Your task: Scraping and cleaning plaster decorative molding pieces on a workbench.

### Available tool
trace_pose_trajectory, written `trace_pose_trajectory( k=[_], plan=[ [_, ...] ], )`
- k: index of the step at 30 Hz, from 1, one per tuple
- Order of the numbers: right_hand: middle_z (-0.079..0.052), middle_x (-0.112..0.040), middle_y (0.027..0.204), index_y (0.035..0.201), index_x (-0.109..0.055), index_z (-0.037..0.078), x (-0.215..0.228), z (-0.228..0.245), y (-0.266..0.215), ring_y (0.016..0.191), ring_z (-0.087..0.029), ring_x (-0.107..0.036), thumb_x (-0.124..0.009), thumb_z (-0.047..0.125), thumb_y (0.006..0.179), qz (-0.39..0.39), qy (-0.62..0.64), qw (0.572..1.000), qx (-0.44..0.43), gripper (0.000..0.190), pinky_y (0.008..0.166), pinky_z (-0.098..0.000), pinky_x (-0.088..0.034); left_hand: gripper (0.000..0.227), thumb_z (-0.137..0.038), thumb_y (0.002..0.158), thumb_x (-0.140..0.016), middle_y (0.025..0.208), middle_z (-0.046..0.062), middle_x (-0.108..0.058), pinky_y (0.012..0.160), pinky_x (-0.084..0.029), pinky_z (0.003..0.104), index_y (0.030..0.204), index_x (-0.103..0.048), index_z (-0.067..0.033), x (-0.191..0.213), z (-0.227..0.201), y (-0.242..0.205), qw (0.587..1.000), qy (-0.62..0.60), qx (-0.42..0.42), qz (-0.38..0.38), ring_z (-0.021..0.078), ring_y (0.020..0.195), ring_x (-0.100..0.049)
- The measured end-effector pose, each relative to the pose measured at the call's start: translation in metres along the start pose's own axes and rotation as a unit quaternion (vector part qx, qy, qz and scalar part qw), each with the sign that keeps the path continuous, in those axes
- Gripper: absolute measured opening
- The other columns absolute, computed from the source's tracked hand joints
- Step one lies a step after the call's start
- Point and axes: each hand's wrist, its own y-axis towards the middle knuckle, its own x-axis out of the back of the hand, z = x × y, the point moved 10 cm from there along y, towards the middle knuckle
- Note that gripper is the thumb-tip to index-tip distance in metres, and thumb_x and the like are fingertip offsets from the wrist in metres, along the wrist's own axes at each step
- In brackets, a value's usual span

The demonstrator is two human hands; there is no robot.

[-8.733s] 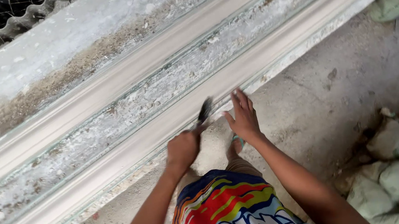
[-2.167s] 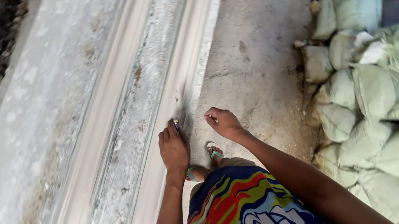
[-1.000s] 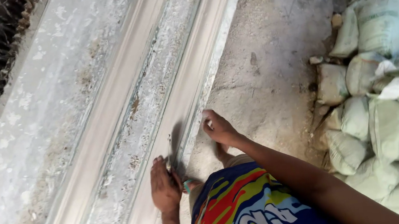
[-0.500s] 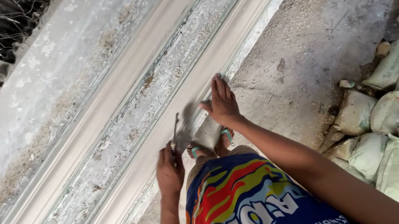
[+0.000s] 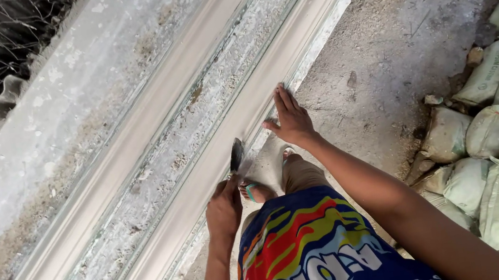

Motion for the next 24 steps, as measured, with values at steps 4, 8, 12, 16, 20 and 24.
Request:
trace_pose_trajectory(
  k=[4, 8, 12, 16, 20, 24],
  plan=[
    [-0.015, -0.004, 0.172, 0.163, -0.009, 0.002, -0.001, 0.005, -0.002, 0.158, -0.035, -0.015, -0.06, 0.062, 0.093, -0.057, 0.022, 0.998, 0.034, 0.105, 0.122, -0.0468, -0.032, 0.04, -0.015, 0.092, -0.06, 0.108, 0.015, -0.072, 0.074, -0.057, 0.053, 0.131, -0.066, -0.0201, -0.01, -0.012, 0.013, 1.0, 0.011, 0.006, 0.028, 0.0422, 0.086, -0.07],
    [-0.014, -0.004, 0.172, 0.163, -0.01, 0.002, 0.003, 0.003, 0.004, 0.157, -0.035, -0.015, -0.061, 0.06, 0.095, -0.028, 0.003, 1.0, 0.012, 0.103, 0.119, -0.0476, -0.032, 0.034, -0.017, 0.097, -0.057, 0.107, 0.015, -0.072, 0.07, -0.057, 0.054, 0.129, -0.066, -0.0216, -0.009, -0.019, 0.017, 0.999, 0.032, 0.008, 0.019, 0.0419, 0.082, -0.07],
    [-0.014, -0.008, 0.173, 0.162, -0.015, 0.002, -0.003, 0.001, -0.005, 0.158, -0.036, -0.019, -0.062, 0.058, 0.095, -0.048, 0.025, 0.998, 0.015, 0.099, 0.118, -0.0467, -0.038, 0.036, -0.018, 0.095, -0.057, 0.103, 0.017, -0.071, 0.068, -0.056, 0.056, 0.13, -0.066, -0.0214, -0.017, -0.006, 0.004, 0.998, 0.052, 0.027, 0.018, 0.0432, 0.083, -0.07],
    [-0.017, -0.009, 0.173, 0.163, -0.014, -0.001, -0.005, 0.005, -0.003, 0.158, -0.039, -0.019, -0.06, 0.056, 0.095, -0.087, 0.032, 0.995, 0.043, 0.1, 0.115, -0.0467, -0.041, 0.034, -0.02, 0.096, -0.058, 0.105, 0.019, -0.071, 0.069, -0.057, 0.055, 0.129, -0.067, -0.02, -0.042, -0.006, 0.026, 0.998, 0.057, -0.005, 0.004, 0.0443, 0.082, -0.07],
    [-0.017, -0.01, 0.171, 0.161, -0.015, 0.0, 0.008, 0.006, -0.005, 0.155, -0.038, -0.02, -0.063, 0.057, 0.094, -0.058, 0.009, 0.998, 0.023, 0.1, 0.114, -0.0486, -0.04, 0.034, -0.019, 0.098, -0.056, 0.105, 0.019, -0.071, 0.068, -0.058, 0.054, 0.13, -0.067, -0.0218, -0.03, -0.019, 0.02, 0.999, 0.045, 0.001, 0.001, 0.0433, 0.08, -0.07],
    [-0.019, -0.01, 0.171, 0.161, -0.016, -0.002, 0.0, 0.004, -0.005, 0.155, -0.04, -0.02, -0.064, 0.056, 0.094, -0.084, 0.013, 0.996, 0.035, 0.102, 0.114, -0.0487, -0.041, 0.037, -0.019, 0.096, -0.056, 0.102, 0.016, -0.072, 0.067, -0.058, 0.053, 0.131, -0.066, -0.022, -0.026, -0.019, 0.014, 0.999, 0.039, 0.019, 0.008, 0.041, 0.08, -0.072]
  ],
)
